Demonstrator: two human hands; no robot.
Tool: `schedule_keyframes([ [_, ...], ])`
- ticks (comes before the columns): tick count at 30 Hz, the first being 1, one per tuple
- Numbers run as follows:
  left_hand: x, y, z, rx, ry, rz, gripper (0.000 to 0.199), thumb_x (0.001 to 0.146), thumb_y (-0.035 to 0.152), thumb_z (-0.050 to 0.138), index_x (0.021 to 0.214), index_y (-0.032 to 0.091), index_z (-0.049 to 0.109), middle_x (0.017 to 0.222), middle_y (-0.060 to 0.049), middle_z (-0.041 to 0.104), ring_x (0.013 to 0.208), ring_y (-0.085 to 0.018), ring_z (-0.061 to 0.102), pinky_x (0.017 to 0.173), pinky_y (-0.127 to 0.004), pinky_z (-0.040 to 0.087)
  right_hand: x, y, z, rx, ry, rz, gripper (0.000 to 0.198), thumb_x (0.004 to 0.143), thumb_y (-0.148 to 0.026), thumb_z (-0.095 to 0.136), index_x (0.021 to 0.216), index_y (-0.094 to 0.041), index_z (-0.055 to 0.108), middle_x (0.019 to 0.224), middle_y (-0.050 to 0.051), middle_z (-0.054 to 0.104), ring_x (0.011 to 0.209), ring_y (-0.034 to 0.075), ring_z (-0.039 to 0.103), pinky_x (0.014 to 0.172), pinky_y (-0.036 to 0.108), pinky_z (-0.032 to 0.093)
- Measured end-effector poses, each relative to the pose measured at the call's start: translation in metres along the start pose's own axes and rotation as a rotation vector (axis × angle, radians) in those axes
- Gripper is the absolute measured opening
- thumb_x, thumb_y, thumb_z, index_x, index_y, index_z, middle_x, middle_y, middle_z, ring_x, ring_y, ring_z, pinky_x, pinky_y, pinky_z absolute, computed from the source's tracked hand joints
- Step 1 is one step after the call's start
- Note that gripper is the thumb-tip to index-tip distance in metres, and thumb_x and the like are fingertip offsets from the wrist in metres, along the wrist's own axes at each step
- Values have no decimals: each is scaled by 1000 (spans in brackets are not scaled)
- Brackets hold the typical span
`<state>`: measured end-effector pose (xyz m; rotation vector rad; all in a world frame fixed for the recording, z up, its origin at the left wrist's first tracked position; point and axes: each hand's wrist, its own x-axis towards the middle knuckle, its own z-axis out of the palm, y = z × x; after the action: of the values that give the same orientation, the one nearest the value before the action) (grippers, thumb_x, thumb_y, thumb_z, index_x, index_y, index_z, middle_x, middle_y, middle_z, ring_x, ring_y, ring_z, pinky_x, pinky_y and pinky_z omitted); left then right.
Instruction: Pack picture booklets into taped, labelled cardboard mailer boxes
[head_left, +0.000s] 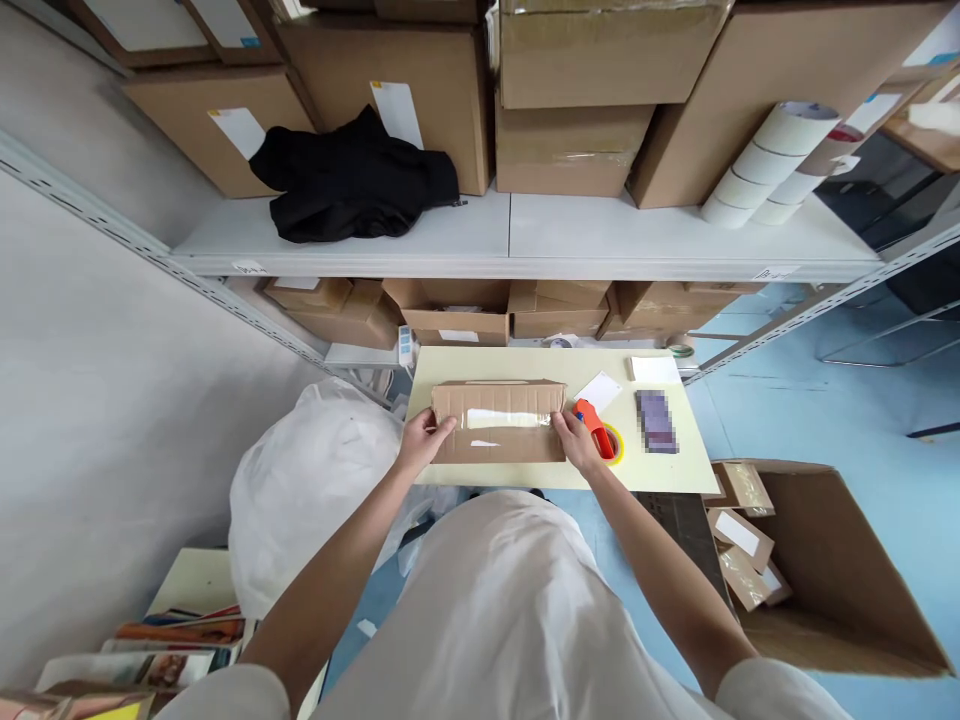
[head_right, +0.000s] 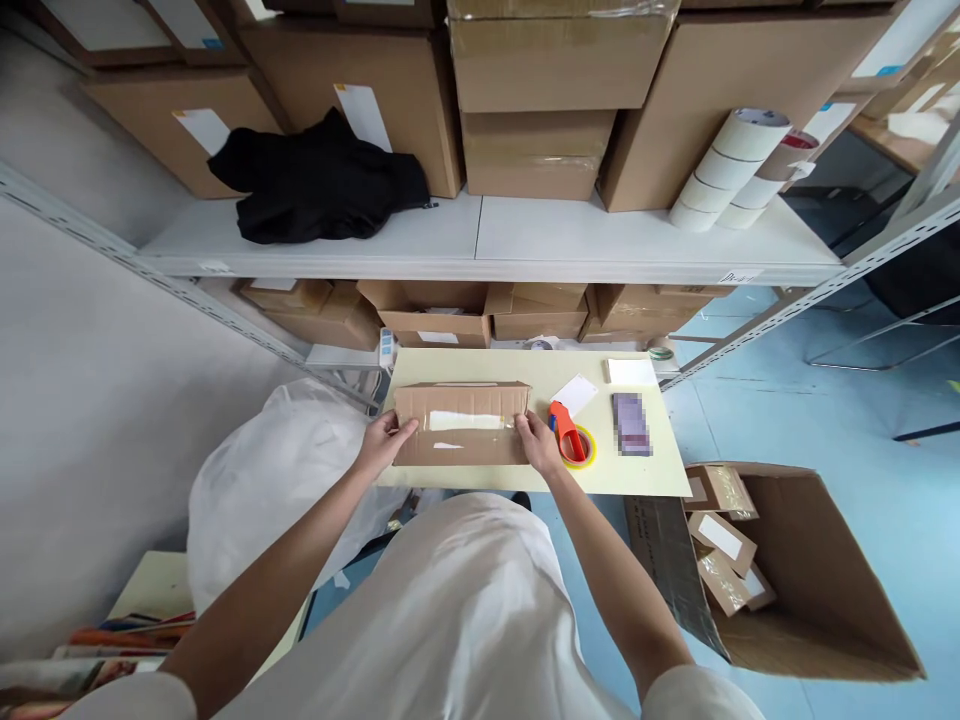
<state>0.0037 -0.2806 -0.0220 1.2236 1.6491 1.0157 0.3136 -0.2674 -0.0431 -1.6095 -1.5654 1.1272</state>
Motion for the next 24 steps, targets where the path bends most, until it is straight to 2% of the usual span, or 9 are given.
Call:
schedule_keyframes([
  [4,14,4,4,208,79,63,34,77,50,55,76,17,61,71,-2,64,69,-16,59,63,-24,43,5,-13,7,-118,34,76,44,86,-59,40,99,-23,63,86,6,68,85,25,65,75,39,51],
  [7,28,-5,10,424,86,25,32,79,48,54,67,18,58,62,-1,59,63,-15,56,61,-25,41,10,-7,24,-159,45,113,47,83,-57,48,111,-21,59,88,7,68,85,24,66,74,37,51],
  [9,37,-8,13,487,81,2,31,81,46,53,71,18,59,64,-2,61,65,-17,59,64,-26,43,13,-3,33,-210,107,103,54,83,-56,49,121,-19,54,89,9,68,86,25,66,76,38,51],
  [12,43,-3,17,533,133,99,34,83,42,53,101,14,62,95,-12,67,91,-24,63,80,-33,47,12,-7,39,-366,275,-21,68,85,-54,45,138,-11,39,115,20,62,108,32,59,90,48,45],
  [14,40,4,20,620,161,274,46,87,39,49,123,10,53,123,-20,58,118,-28,53,96,-38,42,9,-16,38,-509,306,-175,69,88,-48,43,143,-9,31,138,25,45,127,36,44,100,53,36],
  [16,33,9,25,736,79,469,55,91,40,43,135,8,44,141,-22,44,135,-29,35,108,-44,31,6,-29,36,-639,198,-331,65,90,-45,42,145,-12,30,150,21,32,137,36,29,106,54,29],
  [18,25,12,29,852,-102,603,63,90,47,42,141,10,38,149,-19,34,141,-31,24,112,-49,23,6,-38,34,-733,36,-441,65,90,-46,42,146,-15,31,153,17,27,142,35,21,109,54,25],
  [21,18,11,36,972,-277,662,73,87,56,44,145,14,32,153,-16,28,142,-33,21,114,-53,17,12,-42,34,-820,-158,-495,67,91,-51,40,146,-14,31,154,16,27,142,34,19,111,54,21],
  [24,19,9,39,1007,-300,644,73,87,57,42,146,14,33,152,-15,29,142,-31,23,115,-51,17,19,-37,34,-850,-234,-485,68,91,-53,39,147,-15,31,154,15,27,142,34,21,112,55,19],
])
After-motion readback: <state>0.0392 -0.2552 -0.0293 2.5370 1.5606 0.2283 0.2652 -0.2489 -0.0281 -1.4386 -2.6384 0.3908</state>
